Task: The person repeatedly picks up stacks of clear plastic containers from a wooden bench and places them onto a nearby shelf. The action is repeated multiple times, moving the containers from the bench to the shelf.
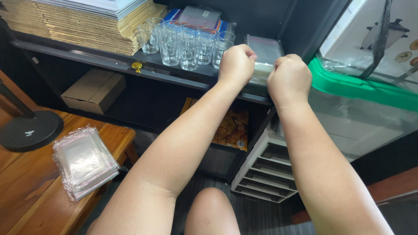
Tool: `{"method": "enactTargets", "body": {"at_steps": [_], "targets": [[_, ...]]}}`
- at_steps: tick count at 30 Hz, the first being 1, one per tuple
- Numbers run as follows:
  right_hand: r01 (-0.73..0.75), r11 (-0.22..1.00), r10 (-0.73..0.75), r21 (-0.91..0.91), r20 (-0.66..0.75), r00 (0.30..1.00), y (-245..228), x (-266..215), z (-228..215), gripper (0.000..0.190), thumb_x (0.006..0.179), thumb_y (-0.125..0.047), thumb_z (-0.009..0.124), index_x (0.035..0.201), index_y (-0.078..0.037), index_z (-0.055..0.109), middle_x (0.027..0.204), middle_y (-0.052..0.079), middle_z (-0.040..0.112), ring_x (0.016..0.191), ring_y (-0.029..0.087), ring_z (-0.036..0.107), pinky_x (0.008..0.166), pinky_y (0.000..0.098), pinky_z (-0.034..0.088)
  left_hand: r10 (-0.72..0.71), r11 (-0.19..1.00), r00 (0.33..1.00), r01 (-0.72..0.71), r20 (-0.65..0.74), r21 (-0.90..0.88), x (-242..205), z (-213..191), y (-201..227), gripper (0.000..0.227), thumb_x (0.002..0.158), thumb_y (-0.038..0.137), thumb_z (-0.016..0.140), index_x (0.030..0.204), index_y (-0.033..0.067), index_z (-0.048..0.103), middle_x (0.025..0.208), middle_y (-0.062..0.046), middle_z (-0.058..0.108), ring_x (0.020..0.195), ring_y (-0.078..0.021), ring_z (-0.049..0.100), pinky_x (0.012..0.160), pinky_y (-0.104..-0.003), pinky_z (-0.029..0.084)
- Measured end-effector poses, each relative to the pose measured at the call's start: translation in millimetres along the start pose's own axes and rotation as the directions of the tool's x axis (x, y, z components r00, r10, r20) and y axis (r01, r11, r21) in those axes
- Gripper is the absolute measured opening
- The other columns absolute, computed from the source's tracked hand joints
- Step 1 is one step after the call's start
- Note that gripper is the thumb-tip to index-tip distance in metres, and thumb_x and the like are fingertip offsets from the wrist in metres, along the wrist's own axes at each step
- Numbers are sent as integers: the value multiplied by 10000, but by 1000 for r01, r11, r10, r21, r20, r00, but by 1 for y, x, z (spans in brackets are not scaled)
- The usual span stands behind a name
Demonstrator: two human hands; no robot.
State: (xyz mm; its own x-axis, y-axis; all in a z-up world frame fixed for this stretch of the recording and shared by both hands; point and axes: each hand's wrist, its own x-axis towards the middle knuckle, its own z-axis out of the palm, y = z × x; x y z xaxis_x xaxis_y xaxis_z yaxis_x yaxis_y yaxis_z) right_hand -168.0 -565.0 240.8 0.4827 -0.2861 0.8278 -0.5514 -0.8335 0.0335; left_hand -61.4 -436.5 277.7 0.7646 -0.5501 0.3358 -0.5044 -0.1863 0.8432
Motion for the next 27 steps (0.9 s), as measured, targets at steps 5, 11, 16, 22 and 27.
{"method": "enactTargets", "body": {"at_steps": [5, 11, 16, 22, 27], "targets": [[-5, 999, 5, -46, -5, 1000, -3, -7, -3, 156, 880, -126, 630, 849, -135, 782, 881, 45, 683, 768, 271, 734, 688, 390, 643, 131, 991, 991, -131, -21, 10, 1, 11, -18, 245, 934, 231, 683, 1115, 93, 774, 1050, -144, 764, 1127, -328, 733, 903, -431, 617], [-5, 994, 8, -105, 25, 1000, -13, -14, -11, 179, 906, -146, 617, 830, -124, 778, 873, 28, 673, 759, 243, 719, 696, 373, 637, 249, 965, 966, -242, -65, 100, 1, 17, -30, 241, 913, 231, 715, 1075, 68, 785, 1039, -143, 722, 1073, -366, 730, 893, -469, 618], [-2, 997, 3, -73, 18, 1000, -16, -18, -15, 200, 937, -137, 594, 864, -92, 775, 920, 51, 679, 772, 274, 726, 703, 404, 638, 334, 941, 938, -326, -96, 94, -20, 11, -27, 271, 933, 182, 682, 1131, 16, 764, 1093, -184, 674, 1111, -413, 701, 926, -506, 607], [28, 997, -32, -78, -54, 998, -9, -21, 0, 135, 900, -234, 681, 932, -122, 748, 984, 17, 652, 817, 261, 729, 701, 380, 627, 377, 926, 924, -377, -70, 8, -37, 6, -46, 473, 929, 229, 689, 1360, 44, 636, 1224, -150, 598, 1162, -376, 692, 941, -439, 622], [150, 968, -99, 199, -247, 964, -57, -32, -29, 274, 880, -200, 835, 1072, -14, 773, 1128, 84, 689, 1152, 308, 698, 918, 382, 578, 384, 920, 919, -389, -90, -50, -67, -18, -65, 505, 879, 157, 726, 1356, 27, 624, 1284, -182, 580, 1224, -402, 657, 983, -440, 610]]}}
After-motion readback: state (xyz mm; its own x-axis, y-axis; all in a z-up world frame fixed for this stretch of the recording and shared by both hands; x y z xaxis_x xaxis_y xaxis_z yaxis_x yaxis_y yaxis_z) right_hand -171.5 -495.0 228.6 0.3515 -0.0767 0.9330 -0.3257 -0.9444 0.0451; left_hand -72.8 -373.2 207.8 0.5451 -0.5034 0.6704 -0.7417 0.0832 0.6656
